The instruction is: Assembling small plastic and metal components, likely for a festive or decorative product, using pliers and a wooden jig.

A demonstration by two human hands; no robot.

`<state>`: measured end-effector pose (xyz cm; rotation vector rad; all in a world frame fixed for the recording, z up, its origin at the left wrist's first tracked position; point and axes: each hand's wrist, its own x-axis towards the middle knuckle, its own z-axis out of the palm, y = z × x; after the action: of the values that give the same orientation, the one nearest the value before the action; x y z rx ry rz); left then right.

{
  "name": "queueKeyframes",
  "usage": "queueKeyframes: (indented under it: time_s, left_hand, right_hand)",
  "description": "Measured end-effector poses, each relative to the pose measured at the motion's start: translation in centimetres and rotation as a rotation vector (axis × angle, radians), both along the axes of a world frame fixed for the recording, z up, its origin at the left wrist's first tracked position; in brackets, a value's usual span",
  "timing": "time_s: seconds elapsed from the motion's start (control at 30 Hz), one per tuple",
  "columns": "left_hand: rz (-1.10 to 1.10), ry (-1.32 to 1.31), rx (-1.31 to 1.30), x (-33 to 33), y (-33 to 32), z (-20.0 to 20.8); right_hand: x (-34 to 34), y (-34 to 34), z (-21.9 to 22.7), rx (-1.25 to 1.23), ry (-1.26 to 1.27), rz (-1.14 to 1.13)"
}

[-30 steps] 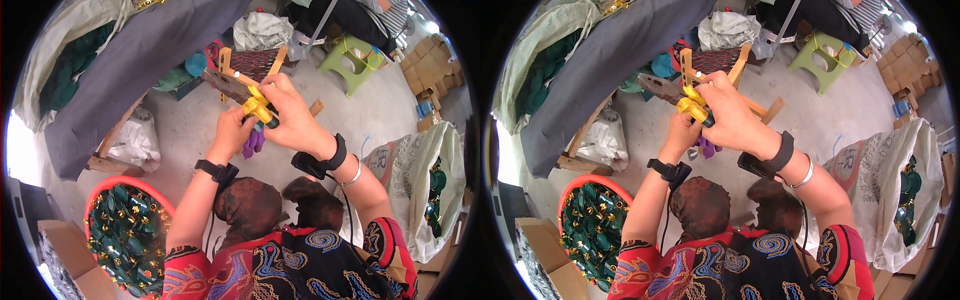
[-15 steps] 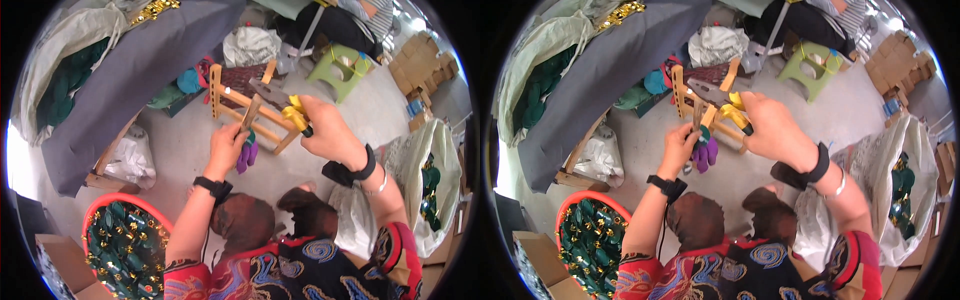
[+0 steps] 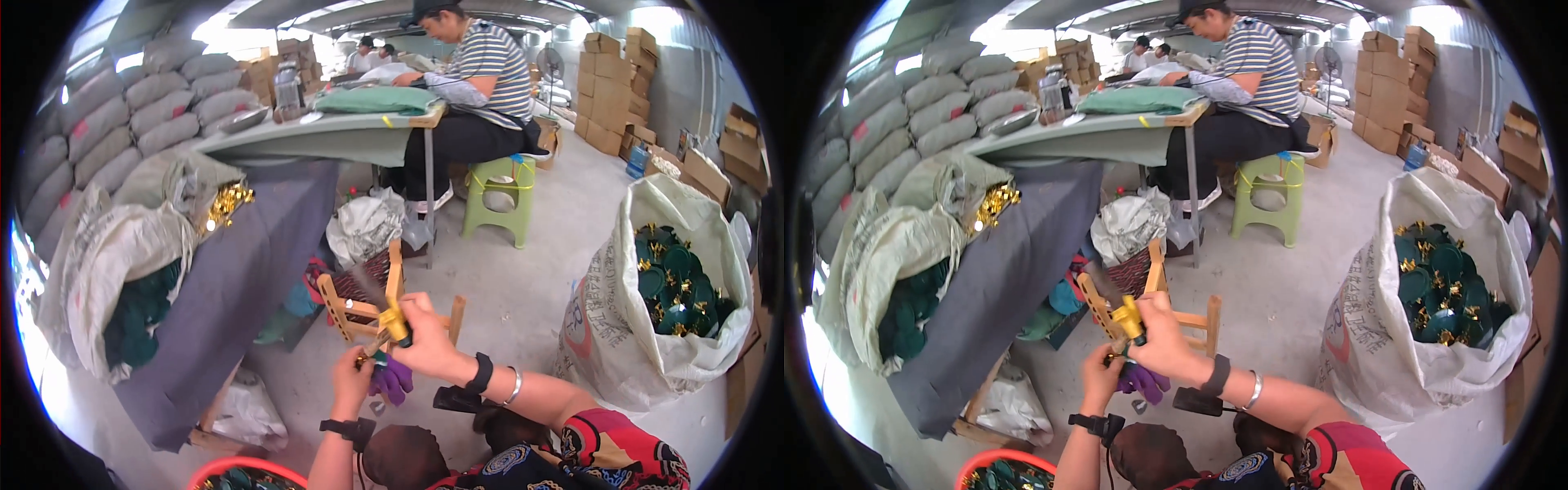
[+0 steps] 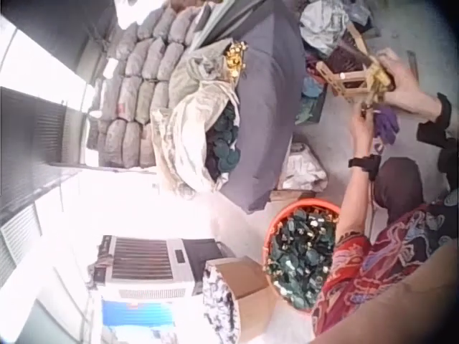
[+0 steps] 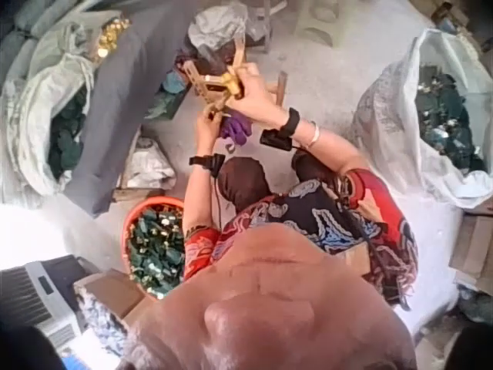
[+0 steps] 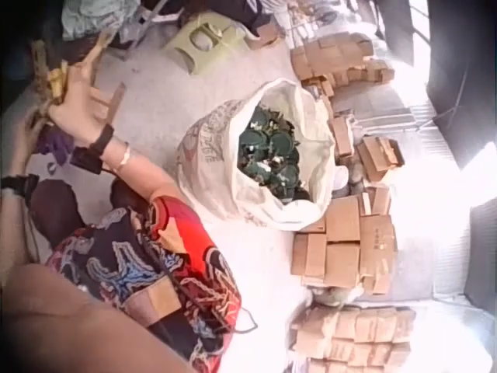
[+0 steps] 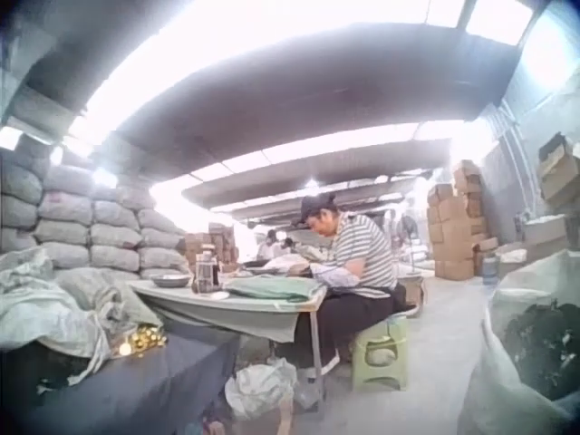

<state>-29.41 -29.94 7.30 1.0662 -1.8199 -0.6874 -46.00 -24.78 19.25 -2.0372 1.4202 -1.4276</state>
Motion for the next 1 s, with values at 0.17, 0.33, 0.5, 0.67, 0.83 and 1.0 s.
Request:
queueKeyframes:
  time_s: [0.17, 0.33, 0.5, 0.67, 0.83, 1.0]
  left_hand:
    - [0.044, 0.452, 0.31, -1.0, 0.8, 10.0]
    - [-0.783, 0.374, 0.387, -16.1, 6.7, 26.0]
    - [-1.147, 0.526, 0.321, -27.1, 12.9, 30.9]
    - [-1.021, 0.322, 0.024, -21.8, 13.7, 27.3]
    - [-0.064, 0.232, 0.015, -0.6, 7.1, 13.3]
    - [0.866, -0.006, 0.007, 24.9, 15.5, 5.7]
  right_hand:
    - [-4.4, 3.5, -2.5, 0.032, -0.35, -0.272]
    - [-6.3, 2.9, -10.5, 0.144, -0.764, -0.204]
    - [-3.5, 5.6, -7.1, 0.189, -0.269, 0.092]
    - [-4.1, 6.8, -6.7, 0.019, -0.319, -0.004]
    - [-4.0, 3.9, -9.2, 0.056, -0.274, -0.02]
    - [-6.9, 4.0, -7.4, 0.225, -0.267, 0.024]
